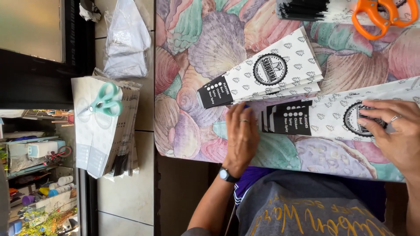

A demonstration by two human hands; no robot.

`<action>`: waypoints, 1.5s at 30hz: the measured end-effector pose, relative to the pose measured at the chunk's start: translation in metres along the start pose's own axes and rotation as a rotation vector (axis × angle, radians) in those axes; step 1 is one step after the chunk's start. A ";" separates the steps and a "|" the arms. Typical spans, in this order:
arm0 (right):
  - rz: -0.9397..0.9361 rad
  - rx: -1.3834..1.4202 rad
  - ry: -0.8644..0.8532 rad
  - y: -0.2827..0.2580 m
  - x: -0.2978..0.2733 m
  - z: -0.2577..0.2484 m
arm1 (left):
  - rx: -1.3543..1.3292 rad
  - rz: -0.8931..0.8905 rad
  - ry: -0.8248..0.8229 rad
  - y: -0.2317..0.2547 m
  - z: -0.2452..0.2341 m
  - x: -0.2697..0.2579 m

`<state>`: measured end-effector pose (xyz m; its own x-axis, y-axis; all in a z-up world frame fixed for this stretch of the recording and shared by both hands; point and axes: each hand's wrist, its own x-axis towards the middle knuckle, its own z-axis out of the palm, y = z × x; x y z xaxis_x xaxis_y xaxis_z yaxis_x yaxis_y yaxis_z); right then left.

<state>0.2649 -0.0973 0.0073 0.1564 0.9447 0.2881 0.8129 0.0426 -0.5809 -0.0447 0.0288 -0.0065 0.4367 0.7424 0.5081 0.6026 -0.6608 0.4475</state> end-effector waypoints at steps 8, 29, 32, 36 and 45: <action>0.178 0.018 -0.109 0.021 -0.024 -0.007 | 0.097 -0.113 0.080 0.021 -0.009 0.015; -0.160 -0.038 -0.130 -0.033 0.003 -0.020 | -0.032 -0.227 0.019 0.017 -0.015 0.010; -0.194 -0.097 -0.120 -0.029 0.001 -0.016 | -0.405 -0.054 0.058 0.047 0.004 0.021; -0.173 -0.171 -0.101 -0.038 0.003 -0.005 | -0.474 0.130 -0.101 0.088 0.043 0.021; -0.153 -0.075 -0.039 -0.026 -0.003 0.001 | -0.415 0.125 -0.196 0.067 0.073 -0.002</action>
<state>0.2423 -0.1007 0.0208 0.0067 0.9411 0.3381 0.8655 0.1639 -0.4734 0.0433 -0.0092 -0.0310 0.6304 0.6352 0.4463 0.2374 -0.7051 0.6682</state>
